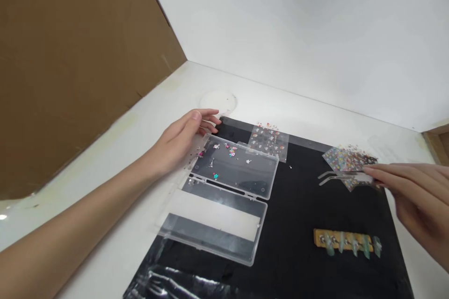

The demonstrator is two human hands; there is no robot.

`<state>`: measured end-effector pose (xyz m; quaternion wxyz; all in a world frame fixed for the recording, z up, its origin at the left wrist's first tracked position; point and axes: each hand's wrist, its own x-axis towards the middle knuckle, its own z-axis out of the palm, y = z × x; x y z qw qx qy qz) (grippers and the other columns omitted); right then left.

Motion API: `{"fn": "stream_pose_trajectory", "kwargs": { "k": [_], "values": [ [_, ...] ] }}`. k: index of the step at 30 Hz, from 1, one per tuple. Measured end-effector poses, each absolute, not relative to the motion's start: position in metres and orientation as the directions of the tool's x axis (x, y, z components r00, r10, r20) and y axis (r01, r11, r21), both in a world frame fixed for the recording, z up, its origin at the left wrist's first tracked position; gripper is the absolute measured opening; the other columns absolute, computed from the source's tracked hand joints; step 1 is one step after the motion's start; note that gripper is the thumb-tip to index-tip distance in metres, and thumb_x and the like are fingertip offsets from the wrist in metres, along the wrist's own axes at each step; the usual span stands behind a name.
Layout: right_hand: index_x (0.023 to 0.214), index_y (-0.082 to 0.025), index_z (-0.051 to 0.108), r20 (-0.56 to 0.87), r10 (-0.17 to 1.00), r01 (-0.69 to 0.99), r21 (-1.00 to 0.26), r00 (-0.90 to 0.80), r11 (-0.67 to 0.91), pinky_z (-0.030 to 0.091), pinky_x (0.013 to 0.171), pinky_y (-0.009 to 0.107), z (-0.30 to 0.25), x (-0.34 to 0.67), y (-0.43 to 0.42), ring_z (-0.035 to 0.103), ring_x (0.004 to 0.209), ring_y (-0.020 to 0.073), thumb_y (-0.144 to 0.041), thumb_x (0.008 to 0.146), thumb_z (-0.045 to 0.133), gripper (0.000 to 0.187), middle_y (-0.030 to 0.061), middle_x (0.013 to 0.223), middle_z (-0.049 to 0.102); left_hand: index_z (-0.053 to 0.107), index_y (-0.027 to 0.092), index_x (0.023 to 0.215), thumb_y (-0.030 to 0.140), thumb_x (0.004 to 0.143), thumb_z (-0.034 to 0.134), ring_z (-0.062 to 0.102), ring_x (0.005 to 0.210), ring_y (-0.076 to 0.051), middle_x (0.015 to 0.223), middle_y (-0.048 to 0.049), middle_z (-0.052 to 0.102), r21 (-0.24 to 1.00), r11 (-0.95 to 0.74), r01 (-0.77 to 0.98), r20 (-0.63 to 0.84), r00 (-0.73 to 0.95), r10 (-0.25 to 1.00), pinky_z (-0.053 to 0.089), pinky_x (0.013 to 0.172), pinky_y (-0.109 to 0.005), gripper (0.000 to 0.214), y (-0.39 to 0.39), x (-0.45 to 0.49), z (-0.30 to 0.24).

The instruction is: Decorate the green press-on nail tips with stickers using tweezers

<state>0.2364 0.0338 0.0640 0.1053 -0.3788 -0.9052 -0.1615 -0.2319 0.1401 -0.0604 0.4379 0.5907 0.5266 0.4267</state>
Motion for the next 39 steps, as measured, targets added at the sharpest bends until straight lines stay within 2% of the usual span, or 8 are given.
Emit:
{"fn": "stream_pose_trajectory", "kwargs": {
  "k": [3, 6, 11, 19, 31, 36, 39],
  "values": [
    [0.14, -0.027, 0.068, 0.351, 0.677, 0.742, 0.085, -0.647, 0.665, 0.049, 0.091, 0.038, 0.045, 0.214, 0.041, 0.076, 0.107, 0.0213, -0.005, 0.104, 0.059, 0.043, 0.0052, 0.126, 0.081, 0.071, 0.021, 0.138, 0.081, 0.108, 0.046, 0.066, 0.112, -0.026, 0.131, -0.0118, 0.074, 0.96, -0.046, 0.275, 0.029, 0.066, 0.997, 0.056, 0.1, -0.043, 0.072, 0.139, -0.231, -0.059],
    [0.144, -0.029, 0.068, 0.397, 0.688, 0.756, 0.021, -0.607, 0.654, 0.049, 0.096, 0.04, 0.031, 0.198, 0.045, 0.077, 0.11, 0.0214, 0.001, 0.101, 0.06, 0.053, 0.0038, 0.127, 0.081, 0.071, 0.023, 0.138, 0.079, 0.109, 0.043, 0.067, 0.113, -0.026, 0.133, -0.0114, 0.073, 0.953, -0.035, 0.3, 0.015, 0.07, 0.997, 0.056, 0.1, -0.044, 0.069, 0.139, -0.23, -0.057],
    [0.16, -0.034, 0.059, 0.424, 0.674, 0.756, 0.037, -0.604, 0.654, 0.05, 0.097, 0.041, 0.022, 0.191, 0.053, 0.078, 0.113, 0.0223, 0.005, 0.099, 0.061, 0.073, 0.0012, 0.129, 0.082, 0.071, 0.025, 0.138, 0.079, 0.109, 0.042, 0.066, 0.117, -0.027, 0.14, -0.0103, 0.072, 0.947, -0.026, 0.319, 0.003, 0.072, 0.997, 0.054, 0.103, -0.045, 0.068, 0.138, -0.232, -0.056],
    [0.158, -0.029, 0.06, 0.388, 0.65, 0.722, 0.061, -0.654, 0.689, 0.05, 0.098, 0.04, 0.017, 0.191, 0.06, 0.076, 0.117, 0.0224, 0.004, 0.1, 0.06, 0.066, 0.0033, 0.132, 0.082, 0.072, 0.027, 0.139, 0.08, 0.108, 0.044, 0.067, 0.122, -0.03, 0.14, -0.011, 0.073, 0.952, -0.004, 0.307, -0.015, 0.06, 0.998, 0.052, 0.109, -0.049, 0.067, 0.137, -0.234, -0.057],
    [0.165, -0.039, 0.055, 0.387, 0.683, 0.744, 0.015, -0.62, 0.668, 0.05, 0.096, 0.042, 0.021, 0.198, 0.06, 0.078, 0.114, 0.0239, 0.0, 0.102, 0.061, 0.074, -0.0005, 0.133, 0.081, 0.07, 0.024, 0.138, 0.072, 0.11, 0.04, 0.069, 0.122, -0.03, 0.14, -0.0128, 0.072, 0.948, -0.034, 0.316, 0.015, 0.062, 0.998, 0.056, 0.108, -0.051, 0.064, 0.138, -0.231, -0.057],
    [0.165, -0.037, 0.055, 0.385, 0.694, 0.749, -0.012, -0.608, 0.663, 0.053, 0.097, 0.04, 0.036, 0.204, 0.044, 0.077, 0.11, 0.0232, -0.005, 0.105, 0.06, 0.068, 0.0016, 0.128, 0.08, 0.071, 0.024, 0.139, 0.07, 0.112, 0.041, 0.068, 0.121, -0.03, 0.142, -0.0117, 0.072, 0.95, -0.033, 0.31, 0.013, 0.067, 0.998, 0.055, 0.108, -0.05, 0.062, 0.138, -0.233, -0.058],
    [0.166, -0.043, 0.055, 0.339, 0.766, 0.802, -0.052, -0.547, 0.596, 0.055, 0.1, 0.043, 0.05, 0.214, 0.018, 0.078, 0.108, 0.0241, -0.01, 0.106, 0.059, 0.068, -0.0004, 0.128, 0.08, 0.071, 0.024, 0.14, 0.072, 0.112, 0.041, 0.067, 0.121, -0.029, 0.143, -0.0114, 0.072, 0.952, -0.036, 0.304, 0.015, 0.072, 0.997, 0.052, 0.108, -0.048, 0.063, 0.138, -0.233, -0.059]
  ]
}}
